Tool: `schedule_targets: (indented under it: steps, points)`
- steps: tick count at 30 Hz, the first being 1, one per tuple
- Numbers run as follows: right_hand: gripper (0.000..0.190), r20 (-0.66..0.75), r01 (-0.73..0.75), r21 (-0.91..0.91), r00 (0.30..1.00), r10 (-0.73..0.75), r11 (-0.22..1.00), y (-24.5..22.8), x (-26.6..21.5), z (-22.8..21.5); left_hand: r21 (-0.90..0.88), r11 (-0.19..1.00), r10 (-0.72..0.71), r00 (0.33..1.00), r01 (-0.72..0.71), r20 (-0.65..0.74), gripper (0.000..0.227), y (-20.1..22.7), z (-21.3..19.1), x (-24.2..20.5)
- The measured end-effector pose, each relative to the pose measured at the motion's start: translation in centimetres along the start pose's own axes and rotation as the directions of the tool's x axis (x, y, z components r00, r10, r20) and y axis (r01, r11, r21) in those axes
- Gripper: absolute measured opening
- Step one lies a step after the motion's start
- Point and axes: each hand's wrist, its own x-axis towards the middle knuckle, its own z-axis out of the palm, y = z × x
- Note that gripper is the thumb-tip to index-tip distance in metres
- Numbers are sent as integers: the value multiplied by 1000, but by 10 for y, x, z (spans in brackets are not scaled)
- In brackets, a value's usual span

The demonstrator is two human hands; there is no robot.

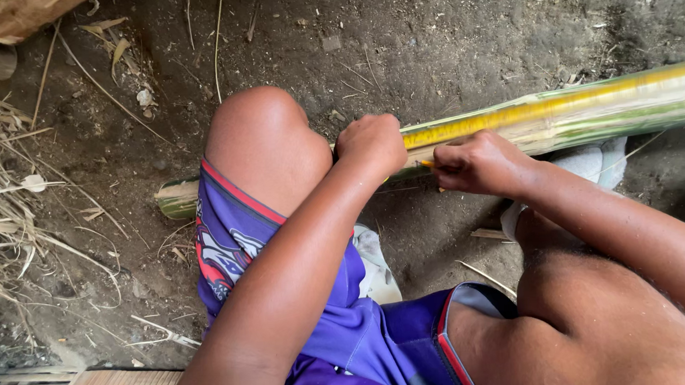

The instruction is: The person hammers nails into a bamboo frame using a hammer, then measures and marks bamboo poles with a tape measure and pencil.

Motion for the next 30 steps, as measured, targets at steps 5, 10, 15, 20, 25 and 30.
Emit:
schedule_targets:
  steps: [5, 10, 15, 20, 25, 30]
  points:
    - [20, -50, -35, 99, 998, 40, 994, 12, 2, 6, -43, 998, -42, 999, 41, -26, 28, 0, 0, 11]
    - [21, -30, -89, 116, 995, 93, 989, 20, 6, 8, -30, 998, -58, 998, 58, -10, 30, 1, -2, 13]
    - [23, 60, -105, 52, 993, 102, 993, 18, 6, 9, -14, 998, -66, 998, 67, 16, 32, 2, -2, 12]
    - [25, 64, -121, 110, 991, 114, 987, 15, 7, 4, -21, 998, -52, 999, 52, -8, 31, 1, 0, 14]
    - [23, 81, -57, 57, 995, 52, 997, 17, 8, 4, -21, 998, -53, 999, 53, -5, 30, 1, 0, 15]
    - [26, 53, -93, 85, 995, 88, 992, 16, 9, 3, -16, 998, -57, 998, 57, 3, 31, 3, -3, 15]
